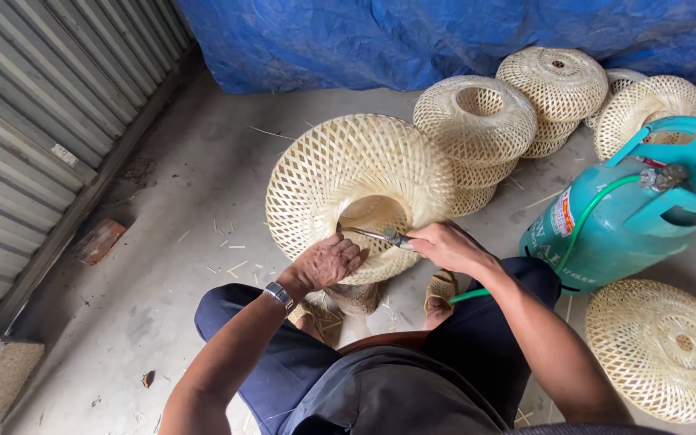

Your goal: Using a gas blowtorch to singe away stray fibers and finish woven bamboo lampshades.

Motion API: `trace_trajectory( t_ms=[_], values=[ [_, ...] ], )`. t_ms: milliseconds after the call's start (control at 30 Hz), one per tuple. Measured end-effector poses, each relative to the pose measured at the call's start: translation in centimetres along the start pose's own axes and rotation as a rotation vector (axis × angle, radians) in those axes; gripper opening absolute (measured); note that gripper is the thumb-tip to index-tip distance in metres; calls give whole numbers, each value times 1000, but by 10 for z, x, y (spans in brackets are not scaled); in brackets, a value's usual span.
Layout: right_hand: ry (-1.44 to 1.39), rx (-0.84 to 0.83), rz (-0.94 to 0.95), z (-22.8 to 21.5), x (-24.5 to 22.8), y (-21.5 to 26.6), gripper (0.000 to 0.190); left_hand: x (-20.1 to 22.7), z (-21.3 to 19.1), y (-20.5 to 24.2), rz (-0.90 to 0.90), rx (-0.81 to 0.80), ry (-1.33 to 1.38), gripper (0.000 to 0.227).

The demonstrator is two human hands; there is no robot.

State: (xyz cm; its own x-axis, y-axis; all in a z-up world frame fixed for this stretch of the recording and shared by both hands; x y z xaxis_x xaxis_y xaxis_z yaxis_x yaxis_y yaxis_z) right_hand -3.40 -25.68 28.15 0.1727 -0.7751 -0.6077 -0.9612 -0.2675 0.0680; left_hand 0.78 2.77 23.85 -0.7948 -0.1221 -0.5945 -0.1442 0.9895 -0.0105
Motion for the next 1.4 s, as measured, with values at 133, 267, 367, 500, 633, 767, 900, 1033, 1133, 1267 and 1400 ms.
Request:
trace_trajectory(
  t_ms=[133,267,367,500,633,767,900,1033,1133,1267,1400],
  values=[
    [-320,67,48,11,13,3,30,-5,-22,3,25,90,179,62],
    [-320,218,75,29,17,7,35,-12,-34,-9,-50,-15,216,64],
    [-13,677,-317,19,-12,16,35,-9,-34,-25,-137,-115,260,62],
    [406,612,-36,-2,-35,12,46,-3,-29,-46,-197,-334,70,52],
    [585,229,307,-28,-56,-2,50,6,-35,-56,-205,-456,-175,38],
    [695,186,207,-44,-38,-24,33,10,-15,-54,-191,-450,-193,30],
    [647,171,92,-67,-26,-37,21,6,2,-39,-129,-424,-178,27],
    [503,-58,274,-83,-19,-36,25,-6,-6,-19,41,-439,-142,27],
    [130,-236,504,-75,-5,-25,39,-8,13,3,-85,-64,-138,54],
    [-50,-282,440,-40,16,-14,37,-12,-10,12,-119,167,-186,57],
    [-421,-80,243,-8,35,-7,41,-7,3,17,-128,0,91,59]
  ],
)
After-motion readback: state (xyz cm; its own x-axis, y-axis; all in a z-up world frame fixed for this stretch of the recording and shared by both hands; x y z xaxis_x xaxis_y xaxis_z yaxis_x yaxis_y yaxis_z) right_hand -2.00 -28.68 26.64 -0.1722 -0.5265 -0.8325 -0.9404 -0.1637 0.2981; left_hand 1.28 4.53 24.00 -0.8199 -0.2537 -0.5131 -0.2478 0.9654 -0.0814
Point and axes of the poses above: each hand's wrist, its own y-axis away from the middle knuckle, its own z-axis out of the palm, x = y × z, the point moved 1 cm from there along -y, towards the middle knuckle, and after that the axes turned 7 degrees about z, right-handed, at the moved point
